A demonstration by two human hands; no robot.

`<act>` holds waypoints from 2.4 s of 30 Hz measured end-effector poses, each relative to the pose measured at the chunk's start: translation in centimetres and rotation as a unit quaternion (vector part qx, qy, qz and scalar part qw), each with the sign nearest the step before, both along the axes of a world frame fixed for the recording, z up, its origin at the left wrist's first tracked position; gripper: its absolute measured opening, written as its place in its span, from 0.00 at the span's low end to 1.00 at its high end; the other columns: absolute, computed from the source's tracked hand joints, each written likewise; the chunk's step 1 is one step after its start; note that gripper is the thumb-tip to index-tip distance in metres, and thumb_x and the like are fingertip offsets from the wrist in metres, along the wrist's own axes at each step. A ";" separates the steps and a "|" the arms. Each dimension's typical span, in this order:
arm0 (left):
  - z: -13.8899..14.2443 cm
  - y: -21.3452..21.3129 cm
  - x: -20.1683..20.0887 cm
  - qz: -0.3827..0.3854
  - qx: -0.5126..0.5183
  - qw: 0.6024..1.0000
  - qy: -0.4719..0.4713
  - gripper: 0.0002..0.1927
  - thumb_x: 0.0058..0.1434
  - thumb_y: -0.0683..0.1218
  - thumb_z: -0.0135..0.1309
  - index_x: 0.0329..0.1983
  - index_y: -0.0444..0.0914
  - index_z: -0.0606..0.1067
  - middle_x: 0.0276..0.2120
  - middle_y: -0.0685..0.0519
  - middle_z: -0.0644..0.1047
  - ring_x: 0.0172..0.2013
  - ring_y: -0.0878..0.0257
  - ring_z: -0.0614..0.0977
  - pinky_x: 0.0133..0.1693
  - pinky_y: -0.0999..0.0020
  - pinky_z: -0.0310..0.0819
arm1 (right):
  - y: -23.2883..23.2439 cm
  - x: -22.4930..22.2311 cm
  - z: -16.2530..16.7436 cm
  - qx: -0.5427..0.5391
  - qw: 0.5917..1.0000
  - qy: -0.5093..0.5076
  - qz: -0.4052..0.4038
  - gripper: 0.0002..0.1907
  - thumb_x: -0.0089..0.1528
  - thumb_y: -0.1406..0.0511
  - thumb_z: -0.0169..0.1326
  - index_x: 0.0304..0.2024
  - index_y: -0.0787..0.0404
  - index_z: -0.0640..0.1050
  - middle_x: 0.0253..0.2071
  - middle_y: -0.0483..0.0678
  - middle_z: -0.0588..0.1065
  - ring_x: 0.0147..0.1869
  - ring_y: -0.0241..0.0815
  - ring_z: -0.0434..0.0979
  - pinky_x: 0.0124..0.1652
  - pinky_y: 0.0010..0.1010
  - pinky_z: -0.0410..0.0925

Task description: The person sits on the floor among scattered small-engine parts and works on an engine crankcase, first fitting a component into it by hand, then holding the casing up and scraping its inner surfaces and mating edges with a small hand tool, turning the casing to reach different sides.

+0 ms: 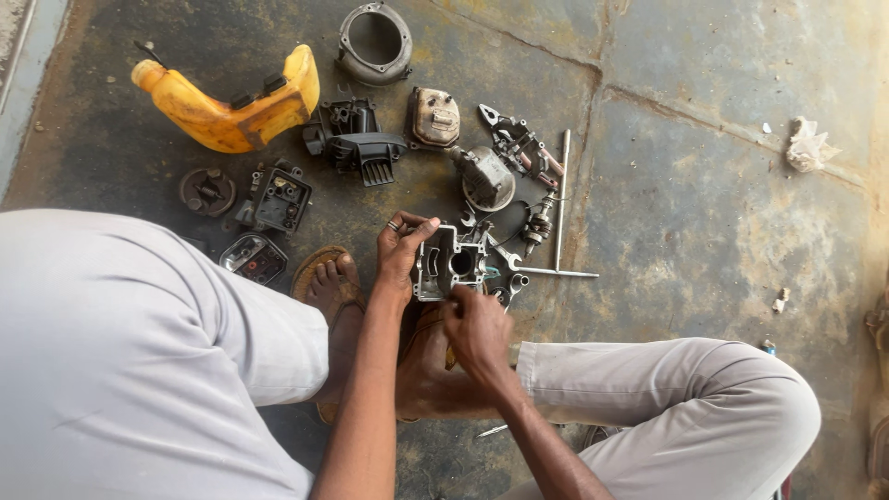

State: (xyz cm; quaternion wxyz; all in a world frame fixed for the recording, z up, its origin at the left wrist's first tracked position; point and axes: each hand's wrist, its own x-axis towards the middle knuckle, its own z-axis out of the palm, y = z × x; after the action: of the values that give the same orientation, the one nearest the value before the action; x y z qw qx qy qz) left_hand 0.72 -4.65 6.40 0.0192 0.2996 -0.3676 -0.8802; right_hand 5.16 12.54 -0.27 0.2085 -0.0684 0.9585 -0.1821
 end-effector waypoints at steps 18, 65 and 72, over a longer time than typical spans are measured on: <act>-0.6 0.1 0.1 -0.006 0.009 1.000 -0.009 0.09 0.53 0.45 0.66 0.30 0.44 0.75 0.28 0.57 0.80 0.30 0.66 0.81 0.33 0.68 0.80 | -0.1 -0.5 1.6 -0.106 0.993 -0.030 0.031 0.10 0.64 0.64 0.55 0.43 0.59 0.84 0.26 0.47 0.82 0.15 0.28 0.68 0.16 0.26 0.60; -1.2 -1.4 -1.8 -0.184 -0.627 0.757 0.007 0.27 0.76 0.55 0.36 0.57 0.30 0.76 0.42 0.39 0.82 0.34 0.50 0.85 0.32 0.59 0.82 | 2.1 -8.3 10.9 -0.046 0.991 0.017 0.120 0.09 0.59 0.69 0.54 0.38 0.61 0.84 0.36 0.51 0.82 0.38 0.47 0.82 0.42 0.42 0.72; -1.1 -1.8 -1.9 -0.201 -0.647 0.736 0.002 0.34 0.74 0.64 0.40 0.58 0.30 0.76 0.46 0.37 0.81 0.40 0.47 0.86 0.38 0.55 0.83 | 3.2 -7.9 6.1 0.008 0.994 -0.038 0.100 0.09 0.66 0.67 0.50 0.41 0.58 0.83 0.37 0.50 0.84 0.34 0.44 0.85 0.40 0.38 0.77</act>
State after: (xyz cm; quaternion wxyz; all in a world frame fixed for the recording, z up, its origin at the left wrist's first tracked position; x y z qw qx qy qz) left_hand -1.15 -6.47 5.33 0.0317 0.1323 -0.9000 -0.4140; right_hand -2.69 15.70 5.86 0.2621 -0.1558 0.9397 -0.1551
